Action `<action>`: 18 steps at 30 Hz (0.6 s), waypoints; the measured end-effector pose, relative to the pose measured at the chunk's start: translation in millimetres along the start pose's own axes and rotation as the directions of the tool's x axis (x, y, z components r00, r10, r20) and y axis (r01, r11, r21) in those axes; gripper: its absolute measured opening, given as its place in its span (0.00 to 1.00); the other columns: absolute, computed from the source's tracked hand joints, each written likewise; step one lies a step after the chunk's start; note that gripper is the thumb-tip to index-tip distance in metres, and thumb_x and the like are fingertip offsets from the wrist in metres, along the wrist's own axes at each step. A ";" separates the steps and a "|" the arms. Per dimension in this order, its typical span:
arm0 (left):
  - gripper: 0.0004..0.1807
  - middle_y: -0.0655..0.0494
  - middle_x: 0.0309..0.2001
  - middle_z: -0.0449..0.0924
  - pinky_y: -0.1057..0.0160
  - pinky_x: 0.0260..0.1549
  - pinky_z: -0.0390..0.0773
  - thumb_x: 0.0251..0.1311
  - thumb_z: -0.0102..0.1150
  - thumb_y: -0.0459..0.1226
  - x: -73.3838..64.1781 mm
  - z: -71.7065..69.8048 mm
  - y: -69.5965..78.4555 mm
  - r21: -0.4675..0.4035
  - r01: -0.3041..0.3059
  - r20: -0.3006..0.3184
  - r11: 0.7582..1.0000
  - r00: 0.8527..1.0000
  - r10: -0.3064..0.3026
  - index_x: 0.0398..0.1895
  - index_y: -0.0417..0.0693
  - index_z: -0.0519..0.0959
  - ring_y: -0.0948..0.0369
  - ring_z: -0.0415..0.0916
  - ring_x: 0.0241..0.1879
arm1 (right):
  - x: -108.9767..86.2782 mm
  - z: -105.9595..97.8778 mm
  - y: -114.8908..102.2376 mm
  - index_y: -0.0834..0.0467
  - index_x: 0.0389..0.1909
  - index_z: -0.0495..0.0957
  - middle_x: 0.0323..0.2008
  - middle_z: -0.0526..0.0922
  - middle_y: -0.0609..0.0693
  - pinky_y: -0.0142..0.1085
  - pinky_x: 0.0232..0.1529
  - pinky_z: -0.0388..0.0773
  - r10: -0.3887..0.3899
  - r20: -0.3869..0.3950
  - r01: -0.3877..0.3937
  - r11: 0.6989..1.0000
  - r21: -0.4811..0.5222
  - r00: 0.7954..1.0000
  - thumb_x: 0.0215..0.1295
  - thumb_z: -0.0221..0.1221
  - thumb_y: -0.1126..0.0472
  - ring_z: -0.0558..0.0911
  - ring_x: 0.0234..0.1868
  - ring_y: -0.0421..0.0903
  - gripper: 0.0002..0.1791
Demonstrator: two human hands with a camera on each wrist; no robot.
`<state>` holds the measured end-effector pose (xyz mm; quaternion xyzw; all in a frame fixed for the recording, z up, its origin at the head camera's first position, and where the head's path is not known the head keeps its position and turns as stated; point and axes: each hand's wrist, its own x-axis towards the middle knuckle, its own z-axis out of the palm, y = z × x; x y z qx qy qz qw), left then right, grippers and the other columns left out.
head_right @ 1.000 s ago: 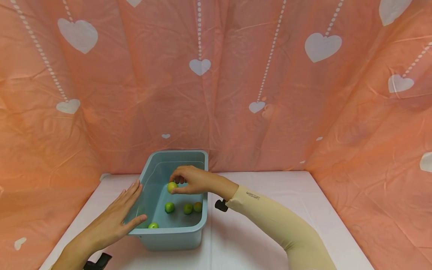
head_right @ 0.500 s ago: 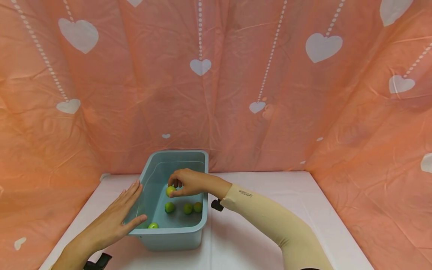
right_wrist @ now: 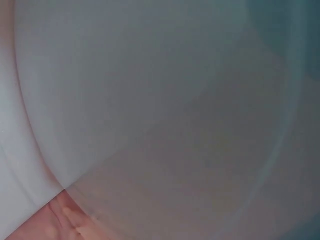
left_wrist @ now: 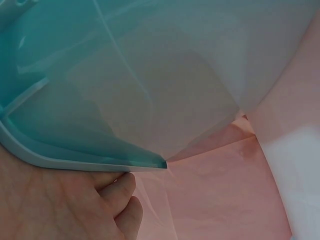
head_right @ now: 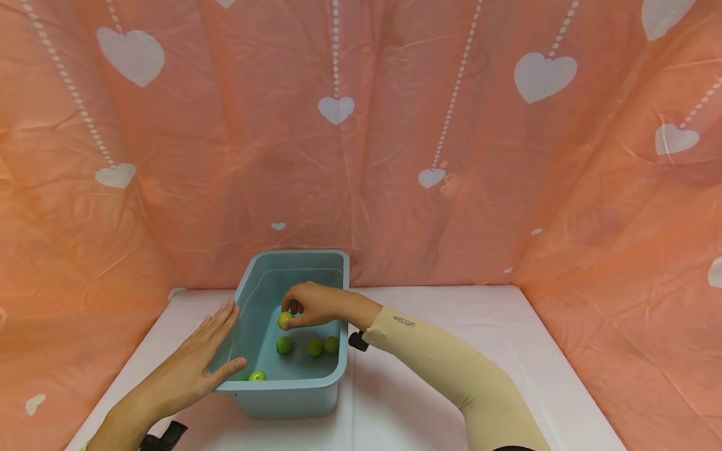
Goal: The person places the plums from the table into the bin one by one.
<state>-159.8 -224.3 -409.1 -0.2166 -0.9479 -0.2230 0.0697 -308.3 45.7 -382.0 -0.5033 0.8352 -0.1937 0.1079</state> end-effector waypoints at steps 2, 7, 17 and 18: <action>0.52 0.43 0.87 0.46 0.38 0.81 0.51 0.74 0.60 0.61 -0.1 -0.1 0.3 -0.001 0.000 -0.001 1.000 1.000 0.000 0.87 0.39 0.53 0.43 0.43 0.86 | 0.7 0.6 -0.3 0.59 0.56 0.85 0.45 0.85 0.50 0.26 0.49 0.79 0.001 0.007 -0.001 1.000 0.006 1.000 0.72 0.71 0.55 0.84 0.47 0.47 0.17; 0.52 0.42 0.87 0.46 0.49 0.85 0.45 0.74 0.60 0.61 -1.0 0.3 0.3 0.003 -0.013 -0.009 1.000 1.000 0.013 0.87 0.39 0.53 0.44 0.43 0.86 | 3.8 2.7 -0.3 0.59 0.55 0.85 0.45 0.86 0.50 0.26 0.49 0.78 0.002 0.022 -0.002 1.000 -0.001 1.000 0.72 0.71 0.55 0.83 0.47 0.46 0.17; 0.52 0.44 0.88 0.43 0.36 0.81 0.51 0.74 0.60 0.61 -1.8 -2.8 3.2 -0.021 0.020 0.013 1.000 1.000 -0.020 0.87 0.40 0.52 0.43 0.41 0.86 | 10.2 5.2 1.1 0.58 0.50 0.87 0.42 0.86 0.49 0.26 0.45 0.78 0.021 0.058 -0.019 0.999 -0.033 0.998 0.71 0.73 0.54 0.83 0.43 0.43 0.15; 0.52 0.44 0.88 0.43 0.36 0.81 0.51 0.74 0.60 0.61 -1.9 -3.0 3.5 -0.022 0.023 0.014 1.000 1.000 -0.022 0.87 0.40 0.52 0.43 0.41 0.86 | 11.0 5.6 1.5 0.58 0.50 0.87 0.42 0.86 0.49 0.25 0.44 0.78 0.024 0.064 -0.021 0.999 -0.042 0.998 0.70 0.73 0.54 0.83 0.42 0.41 0.14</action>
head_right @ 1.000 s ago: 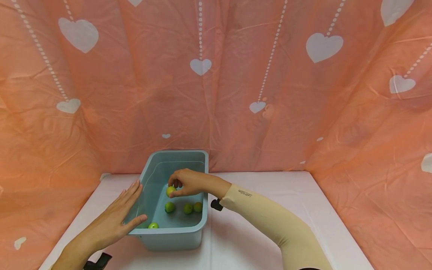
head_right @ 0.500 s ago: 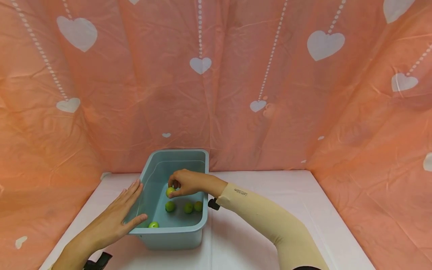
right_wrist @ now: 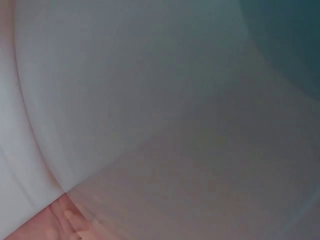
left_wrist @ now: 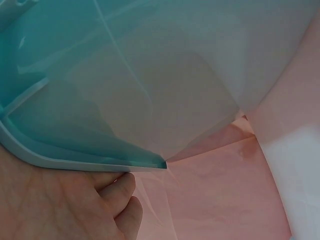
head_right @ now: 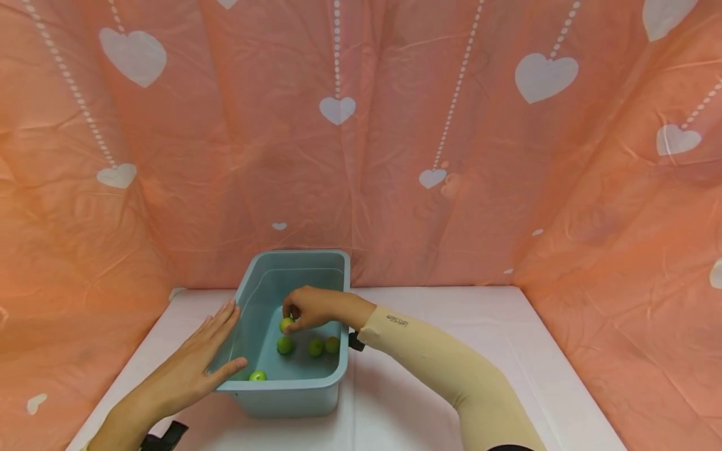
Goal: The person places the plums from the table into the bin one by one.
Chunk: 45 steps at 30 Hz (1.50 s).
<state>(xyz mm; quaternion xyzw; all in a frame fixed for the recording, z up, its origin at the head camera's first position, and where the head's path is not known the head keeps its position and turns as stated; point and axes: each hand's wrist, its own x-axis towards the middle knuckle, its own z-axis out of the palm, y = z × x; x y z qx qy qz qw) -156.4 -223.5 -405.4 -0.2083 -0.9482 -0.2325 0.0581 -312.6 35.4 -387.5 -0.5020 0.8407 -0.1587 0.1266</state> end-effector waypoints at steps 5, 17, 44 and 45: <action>0.52 0.44 0.88 0.43 0.37 0.81 0.51 0.74 0.60 0.62 -0.1 0.3 0.1 0.003 0.001 -0.001 1.000 1.000 -0.001 0.87 0.40 0.52 0.43 0.42 0.86 | 3.7 2.7 2.8 0.58 0.49 0.88 0.42 0.86 0.48 0.25 0.45 0.78 0.016 0.020 -0.015 0.999 -0.035 1.000 0.70 0.74 0.53 0.81 0.41 0.38 0.15; 0.52 0.44 0.88 0.44 0.39 0.82 0.50 0.75 0.60 0.61 0.3 1.4 -0.8 0.005 -0.002 -0.003 1.000 1.000 0.002 0.87 0.40 0.52 0.43 0.42 0.86 | 7.2 5.1 6.2 0.59 0.51 0.87 0.42 0.86 0.48 0.26 0.45 0.78 0.023 0.037 -0.021 0.998 -0.054 0.999 0.71 0.73 0.54 0.79 0.40 0.37 0.16; 0.52 0.43 0.87 0.44 0.44 0.84 0.45 0.74 0.59 0.62 1.7 -1.1 -2.2 -0.010 -0.001 0.011 1.000 1.000 0.001 0.87 0.41 0.52 0.41 0.42 0.86 | -26.5 -14.3 3.3 0.60 0.59 0.85 0.48 0.86 0.51 0.32 0.51 0.85 -0.059 -0.163 0.067 0.997 0.042 0.985 0.76 0.68 0.58 0.85 0.47 0.45 0.16; 0.52 0.42 0.87 0.45 0.44 0.84 0.44 0.74 0.59 0.62 1.8 -1.5 -2.3 -0.011 -0.001 0.012 1.000 1.000 0.001 0.87 0.41 0.52 0.41 0.42 0.86 | -30.0 -16.4 3.3 0.60 0.58 0.85 0.47 0.86 0.51 0.33 0.51 0.85 -0.069 -0.178 0.078 0.996 0.044 0.982 0.76 0.68 0.59 0.85 0.46 0.45 0.16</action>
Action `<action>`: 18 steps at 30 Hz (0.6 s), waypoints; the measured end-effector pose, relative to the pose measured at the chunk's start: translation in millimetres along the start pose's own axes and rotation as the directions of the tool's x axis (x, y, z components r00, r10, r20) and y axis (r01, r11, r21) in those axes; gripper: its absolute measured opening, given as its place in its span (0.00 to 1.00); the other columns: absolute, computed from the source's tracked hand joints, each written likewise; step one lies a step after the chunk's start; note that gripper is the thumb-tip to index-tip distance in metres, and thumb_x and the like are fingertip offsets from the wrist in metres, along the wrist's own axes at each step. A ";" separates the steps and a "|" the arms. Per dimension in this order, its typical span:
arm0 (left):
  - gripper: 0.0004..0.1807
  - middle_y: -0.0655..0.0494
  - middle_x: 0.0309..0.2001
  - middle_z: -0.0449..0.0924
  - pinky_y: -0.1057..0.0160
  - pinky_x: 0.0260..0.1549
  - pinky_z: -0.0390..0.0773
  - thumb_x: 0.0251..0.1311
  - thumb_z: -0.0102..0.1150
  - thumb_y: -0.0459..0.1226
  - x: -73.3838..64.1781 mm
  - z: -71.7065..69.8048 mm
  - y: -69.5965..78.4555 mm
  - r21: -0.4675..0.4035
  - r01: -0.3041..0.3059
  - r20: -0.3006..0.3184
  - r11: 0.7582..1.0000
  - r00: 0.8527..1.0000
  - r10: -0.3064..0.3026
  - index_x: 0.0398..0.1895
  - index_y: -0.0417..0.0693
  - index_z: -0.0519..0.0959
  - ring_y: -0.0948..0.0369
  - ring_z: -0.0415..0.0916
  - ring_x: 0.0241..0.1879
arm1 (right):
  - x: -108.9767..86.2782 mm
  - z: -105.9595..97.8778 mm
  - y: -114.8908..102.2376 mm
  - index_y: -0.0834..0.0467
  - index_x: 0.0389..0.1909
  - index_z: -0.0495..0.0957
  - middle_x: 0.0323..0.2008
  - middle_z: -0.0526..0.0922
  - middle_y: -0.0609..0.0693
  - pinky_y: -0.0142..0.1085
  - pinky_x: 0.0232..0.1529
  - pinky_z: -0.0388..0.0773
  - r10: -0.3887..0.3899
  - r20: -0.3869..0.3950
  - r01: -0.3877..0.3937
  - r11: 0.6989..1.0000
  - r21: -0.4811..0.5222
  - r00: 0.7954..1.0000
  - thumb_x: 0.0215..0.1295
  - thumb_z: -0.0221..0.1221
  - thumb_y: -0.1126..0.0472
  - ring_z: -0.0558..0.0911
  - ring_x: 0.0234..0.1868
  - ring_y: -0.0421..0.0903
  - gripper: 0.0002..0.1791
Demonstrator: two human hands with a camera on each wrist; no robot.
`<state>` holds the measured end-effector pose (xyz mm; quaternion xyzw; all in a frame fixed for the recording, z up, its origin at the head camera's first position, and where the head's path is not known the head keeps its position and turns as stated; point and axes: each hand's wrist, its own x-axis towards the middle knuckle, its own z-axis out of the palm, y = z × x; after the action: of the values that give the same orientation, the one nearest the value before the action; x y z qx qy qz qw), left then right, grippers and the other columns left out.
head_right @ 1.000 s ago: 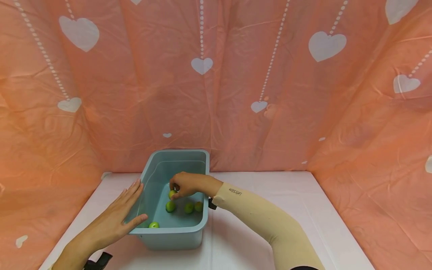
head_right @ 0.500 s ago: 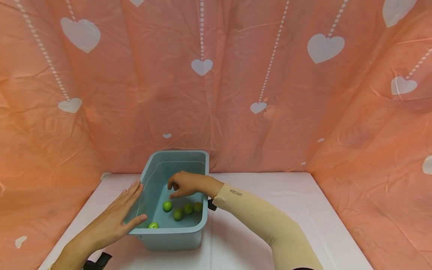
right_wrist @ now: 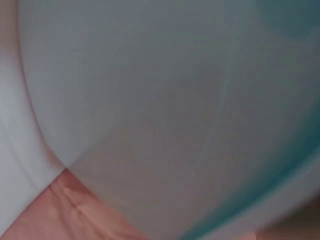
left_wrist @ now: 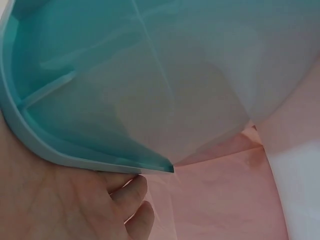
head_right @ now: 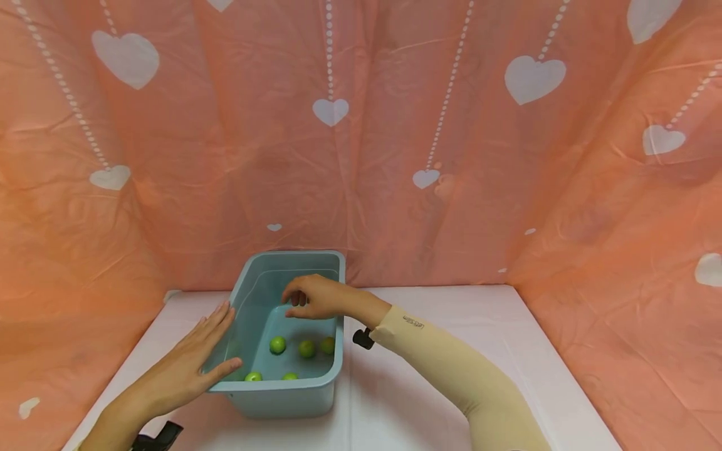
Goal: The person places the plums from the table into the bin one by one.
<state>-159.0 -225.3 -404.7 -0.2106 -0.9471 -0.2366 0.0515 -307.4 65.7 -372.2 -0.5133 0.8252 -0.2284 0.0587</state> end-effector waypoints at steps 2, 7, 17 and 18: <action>0.52 0.42 0.87 0.45 0.52 0.85 0.38 0.75 0.59 0.62 0.4 -0.4 -1.0 0.000 -0.001 0.002 1.000 1.000 0.001 0.87 0.41 0.52 0.41 0.42 0.86 | -6.4 -5.1 -0.6 0.60 0.58 0.85 0.47 0.86 0.52 0.33 0.50 0.85 -0.008 -0.025 0.008 1.000 0.013 1.000 0.76 0.68 0.59 0.85 0.46 0.45 0.15; 0.50 0.41 0.87 0.47 0.70 0.80 0.27 0.75 0.60 0.59 3.1 -3.1 -4.6 0.000 -0.026 -0.007 1.000 1.000 0.026 0.87 0.40 0.53 0.40 0.44 0.85 | -25.3 -16.4 -0.9 0.60 0.59 0.85 0.49 0.86 0.51 0.38 0.52 0.86 0.006 -0.083 0.000 0.998 0.070 0.997 0.75 0.68 0.60 0.83 0.46 0.41 0.16; 0.41 0.40 0.83 0.59 0.61 0.84 0.34 0.78 0.60 0.52 9.2 -13.1 -25.6 -0.035 -0.025 -0.087 0.999 0.996 0.022 0.86 0.48 0.59 0.36 0.53 0.82 | -72.0 -27.6 6.1 0.59 0.59 0.85 0.48 0.87 0.48 0.39 0.50 0.84 0.043 -0.247 -0.031 0.998 0.051 0.968 0.74 0.68 0.60 0.83 0.45 0.45 0.16; 0.41 0.40 0.83 0.59 0.59 0.85 0.35 0.78 0.60 0.52 9.5 -14.2 -29.0 -0.034 -0.021 -0.094 0.999 0.995 0.017 0.86 0.48 0.60 0.35 0.53 0.82 | -77.7 -28.2 6.8 0.59 0.59 0.85 0.47 0.87 0.48 0.39 0.50 0.84 0.052 -0.265 -0.041 0.998 0.047 0.963 0.74 0.68 0.60 0.83 0.45 0.46 0.16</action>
<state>-180.0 -251.6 -402.7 -0.2091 -0.9373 -0.2624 0.0944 -286.1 145.0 -360.8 -0.4571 0.8325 -0.3108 -0.0367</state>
